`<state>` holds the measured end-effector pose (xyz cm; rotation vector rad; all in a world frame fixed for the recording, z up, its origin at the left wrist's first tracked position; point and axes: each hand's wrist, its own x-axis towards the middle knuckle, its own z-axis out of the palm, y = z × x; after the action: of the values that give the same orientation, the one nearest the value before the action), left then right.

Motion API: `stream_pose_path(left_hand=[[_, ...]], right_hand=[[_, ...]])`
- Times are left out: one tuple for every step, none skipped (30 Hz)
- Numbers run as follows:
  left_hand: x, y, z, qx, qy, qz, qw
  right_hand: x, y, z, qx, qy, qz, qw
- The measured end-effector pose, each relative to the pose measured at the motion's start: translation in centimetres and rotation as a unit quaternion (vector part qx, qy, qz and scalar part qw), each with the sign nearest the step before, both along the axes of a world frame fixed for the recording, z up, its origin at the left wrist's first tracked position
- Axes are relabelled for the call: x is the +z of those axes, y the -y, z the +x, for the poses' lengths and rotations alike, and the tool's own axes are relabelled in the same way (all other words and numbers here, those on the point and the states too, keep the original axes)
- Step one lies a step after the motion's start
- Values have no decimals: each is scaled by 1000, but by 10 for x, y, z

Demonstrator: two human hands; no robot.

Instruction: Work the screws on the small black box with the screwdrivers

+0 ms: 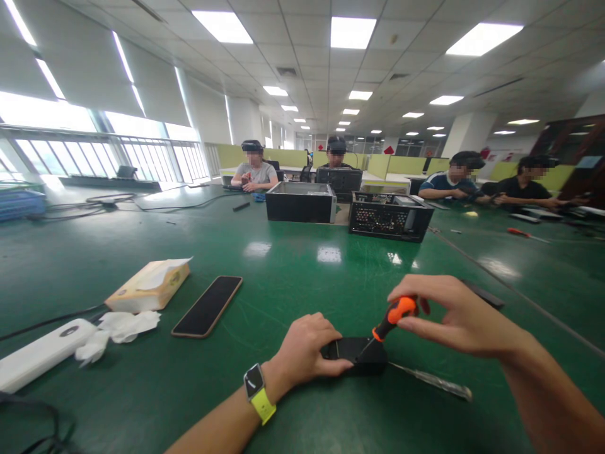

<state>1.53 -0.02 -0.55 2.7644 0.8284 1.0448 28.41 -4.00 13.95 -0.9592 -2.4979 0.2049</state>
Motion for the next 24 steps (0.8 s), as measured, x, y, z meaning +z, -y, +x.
stream_pose_path(left_hand=[[0, 0, 0, -1, 0, 0, 1000], [0, 0, 0, -1, 0, 0, 1000], [0, 0, 0, -1, 0, 0, 1000], [-1, 0, 0, -1, 0, -1, 1000], [-1, 0, 0, 0, -1, -3, 1000], [-1, 0, 0, 0, -2, -5, 1000], [-2, 0, 0, 1, -2, -6, 1000], [-2, 0, 0, 1, -2, -6, 1000], [-2, 0, 0, 2, -2, -6, 1000], [-2, 0, 0, 2, -1, -5, 1000], [-2, 0, 0, 3, -1, -4, 1000], [-2, 0, 0, 2, -1, -4, 1000], [-2, 0, 0, 1, 0, -3, 1000], [-2, -1, 0, 1, 0, -2, 1000], [-2, -1, 0, 1, 0, -2, 1000], [-2, -1, 0, 2, 0, -2, 1000], [-2, -1, 0, 2, -1, -3, 1000], [-2, -1, 0, 2, -2, -5, 1000], [-3, -1, 0, 2, -3, -7, 1000], [-3, -1, 0, 2, -4, -8, 1000], [-3, -1, 0, 2, -4, -8, 1000], [-3, -1, 0, 2, -4, -7, 1000], [-3, -1, -1, 2, -4, -5, 1000], [-3, -1, -1, 3, -3, -3, 1000]], right_hand=[[2, 1, 0, 14, -2, -16, 1000], [3, 2, 0, 18, -1, -21, 1000], [2, 2, 1, 10, 3, -14, 1000], [1, 2, 1, -10, 10, 2, 1000], [-1, 1, 2, -34, 19, 24, 999], [-3, 0, 2, -57, 30, 47, 997], [-5, -1, 2, -71, 39, 67, 994], [-6, -1, 2, -77, 44, 79, 993], [-5, -1, 1, -74, 44, 79, 993], [-3, 0, 1, -63, 40, 66, 995], [-1, 1, 0, -44, 31, 45, 997], [2, 3, -1, -21, 21, 23, 999], [5, 4, -2, 6, 11, 3, 1000], [6, 6, -2, 28, 3, -12, 1000], [7, 6, -1, 38, -2, -18, 999], [6, 6, -1, 34, -2, -15, 999], [4, 5, 0, 16, 2, -6, 1000], [1, 4, 1, -8, 8, 8, 1000], [-1, 2, 1, -30, 15, 23, 999], [-3, 1, 2, -45, 20, 36, 998], [-4, -1, 2, -50, 21, 44, 998], [-4, -1, 2, -45, 18, 41, 998], [-3, -2, 2, -31, 11, 29, 999], [0, -1, 1, -11, 2, 14, 1000]])
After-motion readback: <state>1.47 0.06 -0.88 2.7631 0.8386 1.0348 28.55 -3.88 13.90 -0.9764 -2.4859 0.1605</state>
